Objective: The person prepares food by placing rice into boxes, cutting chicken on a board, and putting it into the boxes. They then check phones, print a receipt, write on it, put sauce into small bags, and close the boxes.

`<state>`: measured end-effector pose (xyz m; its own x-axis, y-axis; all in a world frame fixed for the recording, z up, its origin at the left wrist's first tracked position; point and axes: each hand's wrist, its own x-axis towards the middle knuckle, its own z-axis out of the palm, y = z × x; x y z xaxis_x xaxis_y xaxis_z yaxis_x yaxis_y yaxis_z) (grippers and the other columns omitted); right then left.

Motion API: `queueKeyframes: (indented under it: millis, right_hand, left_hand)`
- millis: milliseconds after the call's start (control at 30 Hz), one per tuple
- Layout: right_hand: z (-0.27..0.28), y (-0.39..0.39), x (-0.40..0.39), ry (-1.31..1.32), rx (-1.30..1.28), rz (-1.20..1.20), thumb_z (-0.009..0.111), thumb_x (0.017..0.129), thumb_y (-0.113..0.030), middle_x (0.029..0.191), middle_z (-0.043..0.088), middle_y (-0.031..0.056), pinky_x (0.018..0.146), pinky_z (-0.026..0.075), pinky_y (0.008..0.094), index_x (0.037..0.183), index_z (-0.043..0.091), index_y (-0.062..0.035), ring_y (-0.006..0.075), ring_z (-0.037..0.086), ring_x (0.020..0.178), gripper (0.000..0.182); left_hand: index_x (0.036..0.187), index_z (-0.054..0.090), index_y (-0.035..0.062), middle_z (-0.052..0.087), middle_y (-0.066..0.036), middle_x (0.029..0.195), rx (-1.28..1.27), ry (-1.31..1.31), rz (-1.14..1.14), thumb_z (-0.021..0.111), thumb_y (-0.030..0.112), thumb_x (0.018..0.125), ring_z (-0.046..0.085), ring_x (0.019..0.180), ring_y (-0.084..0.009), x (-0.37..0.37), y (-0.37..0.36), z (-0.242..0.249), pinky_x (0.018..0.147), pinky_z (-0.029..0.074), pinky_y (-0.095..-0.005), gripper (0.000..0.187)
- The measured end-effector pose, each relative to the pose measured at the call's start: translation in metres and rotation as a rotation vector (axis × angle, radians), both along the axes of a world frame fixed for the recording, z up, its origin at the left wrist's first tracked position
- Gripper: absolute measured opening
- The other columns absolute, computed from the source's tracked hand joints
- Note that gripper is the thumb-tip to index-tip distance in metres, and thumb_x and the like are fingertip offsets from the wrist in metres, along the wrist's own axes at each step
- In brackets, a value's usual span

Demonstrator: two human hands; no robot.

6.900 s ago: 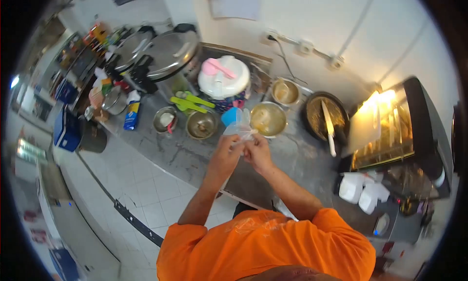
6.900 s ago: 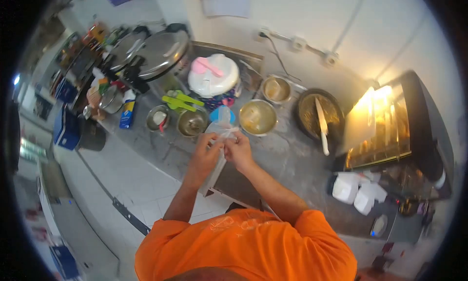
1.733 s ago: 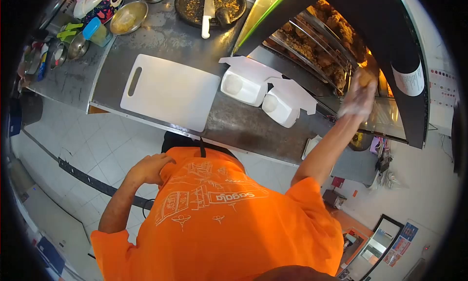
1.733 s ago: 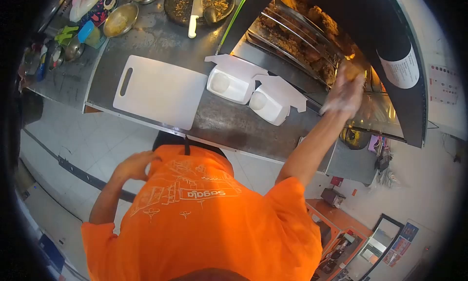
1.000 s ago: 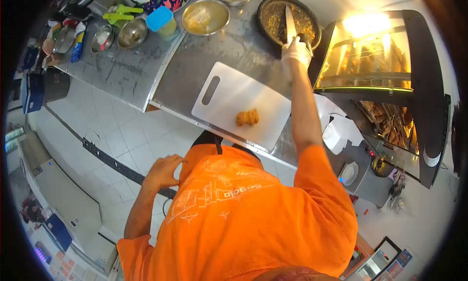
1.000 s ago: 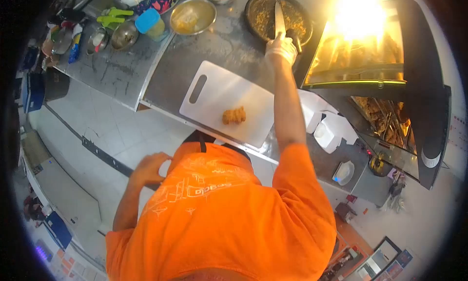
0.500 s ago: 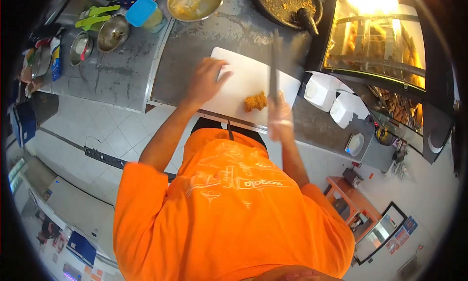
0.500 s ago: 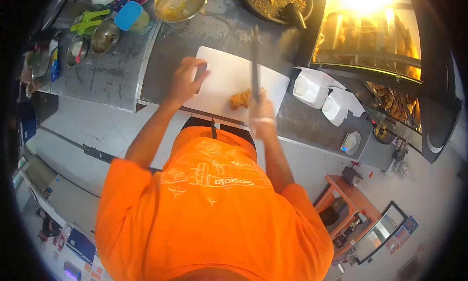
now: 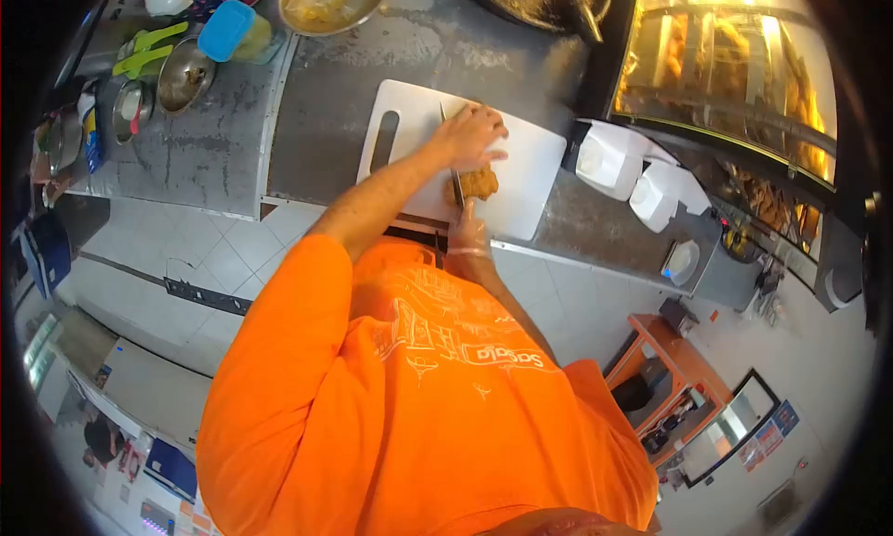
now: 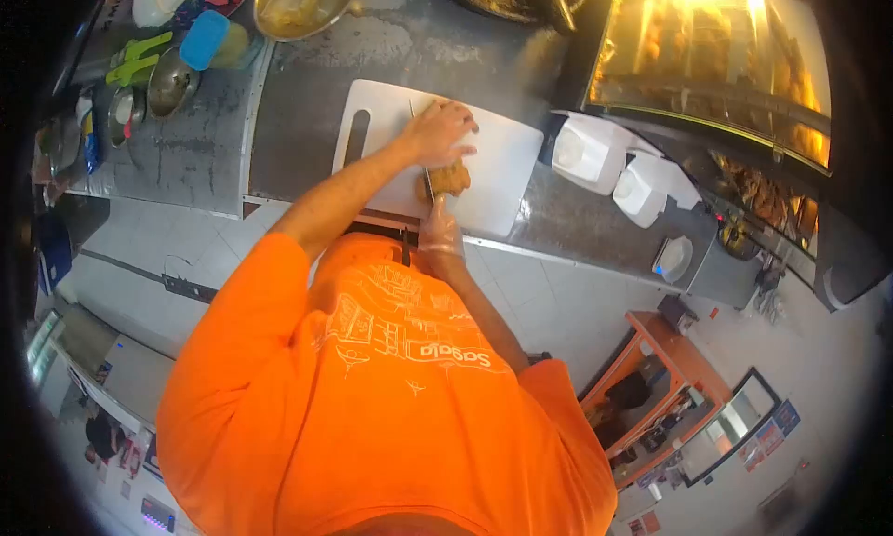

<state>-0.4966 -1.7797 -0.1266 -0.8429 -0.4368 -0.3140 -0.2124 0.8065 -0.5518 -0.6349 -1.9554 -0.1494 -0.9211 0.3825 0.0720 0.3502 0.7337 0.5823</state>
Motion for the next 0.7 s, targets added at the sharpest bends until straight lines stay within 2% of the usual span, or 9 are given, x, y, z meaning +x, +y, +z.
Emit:
queueKeyframes:
  millis: [67, 133, 233, 300, 400, 467, 567, 633, 700]
  right_hand:
    - [0.037, -0.004, -0.028, -0.275, 0.088, -0.073, 0.052, 0.094, -0.017, 0.068, 0.06, 0.0303, 0.054, 0.042, 0.0605, 0.113, 0.039, -0.0073, 0.0531, 0.06, 0.066, 0.025]
    - [0.039, 0.008, -0.039, -0.283, 0.273, 0.089, 0.048, 0.095, -0.019, 0.07, 0.062, 0.0262, 0.056, 0.045, 0.0549, 0.128, 0.038, -0.0012, 0.0464, 0.062, 0.063, 0.039]
    - [-0.001, 0.019, -0.02, -0.376, 0.274, -0.164, 0.047, 0.097, -0.023, 0.073, 0.063, 0.0273, 0.057, 0.048, 0.0532, 0.12, 0.046, -0.003, 0.0457, 0.064, 0.068, 0.03]
    - [-0.044, 0.021, -0.002, -0.131, 0.25, -0.074, 0.055, 0.092, -0.018, 0.072, 0.06, 0.0323, 0.055, 0.047, 0.0589, 0.123, 0.04, -0.0063, 0.0507, 0.062, 0.067, 0.037]
    - [-0.008, 0.012, -0.019, -0.338, 0.189, -0.149, 0.055, 0.091, -0.014, 0.076, 0.061, 0.0335, 0.06, 0.049, 0.0593, 0.131, 0.04, -0.0061, 0.0521, 0.062, 0.069, 0.043]
    - [0.07, 0.005, -0.056, -0.265, 0.214, -0.012, 0.054, 0.092, -0.014, 0.078, 0.062, 0.0338, 0.063, 0.049, 0.0593, 0.129, 0.041, -0.0023, 0.052, 0.062, 0.073, 0.041]
    - [0.066, 0.022, -0.047, -0.316, 0.281, -0.021, 0.078, 0.08, -0.015, 0.081, 0.066, 0.0271, 0.071, 0.052, 0.0552, 0.121, 0.043, -0.0006, 0.048, 0.065, 0.086, 0.055]
    - [0.0, 0.026, -0.016, -0.151, 0.114, -0.084, 0.077, 0.079, -0.014, 0.09, 0.067, 0.0264, 0.073, 0.054, 0.0529, 0.122, 0.045, -0.0003, 0.0466, 0.065, 0.087, 0.056]
    - [0.054, 0.02, -0.042, -0.313, 0.144, 0.016, 0.078, 0.076, -0.014, 0.105, 0.065, 0.0252, 0.081, 0.054, 0.0478, 0.125, 0.045, -0.002, 0.0417, 0.064, 0.099, 0.06]
  left_hand:
    - [0.114, 0.062, 0.0147, 0.057, -0.007, 0.121, 0.096, 0.008, 0.057, 0.056, 0.044, 0.095, 0.046, 0.123, -0.0283, -0.008, -0.001, 0.002, 0.106, 0.033, -0.0481, 0.036]
    - [0.113, 0.062, 0.015, 0.057, -0.006, 0.121, 0.161, -0.003, 0.081, 0.056, 0.044, 0.095, 0.046, 0.123, -0.0277, -0.015, 0.008, 0.006, 0.105, 0.033, -0.0474, 0.035]
    - [0.111, 0.063, 0.0154, 0.058, -0.006, 0.12, 0.063, -0.023, 0.003, 0.057, 0.043, 0.095, 0.046, 0.123, -0.027, -0.007, 0.017, 0.008, 0.104, 0.034, -0.0453, 0.033]
    - [0.11, 0.063, 0.0158, 0.058, -0.006, 0.119, -0.052, 0.01, -0.052, 0.057, 0.042, 0.095, 0.046, 0.122, -0.0265, -0.006, 0.019, -0.002, 0.104, 0.035, -0.0444, 0.032]
    - [0.109, 0.063, 0.0148, 0.059, -0.006, 0.117, 0.064, 0.044, 0.066, 0.057, 0.041, 0.094, 0.047, 0.121, -0.027, -0.015, 0.012, -0.004, 0.104, 0.033, -0.0471, 0.031]
    - [0.111, 0.063, 0.0144, 0.058, -0.007, 0.115, 0.12, 0.152, 0.118, 0.056, 0.04, 0.095, 0.048, 0.12, -0.0291, -0.029, 0.016, -0.002, 0.104, 0.032, -0.0488, 0.031]
    - [0.112, 0.064, 0.0142, 0.058, -0.009, 0.117, 0.141, 0.049, 0.044, 0.057, 0.038, 0.095, 0.048, 0.122, -0.0306, -0.025, 0.036, 0.006, 0.105, 0.033, -0.0498, 0.03]
    - [0.114, 0.064, 0.0138, 0.059, -0.011, 0.119, 0.033, -0.039, -0.042, 0.057, 0.038, 0.094, 0.048, 0.123, -0.0315, -0.023, 0.035, 0.005, 0.106, 0.033, -0.0499, 0.032]
    - [0.118, 0.063, 0.0126, 0.06, -0.014, 0.122, -0.059, -0.034, -0.031, 0.059, 0.036, 0.094, 0.048, 0.124, -0.0334, -0.033, 0.027, 0.005, 0.108, 0.032, -0.0497, 0.034]
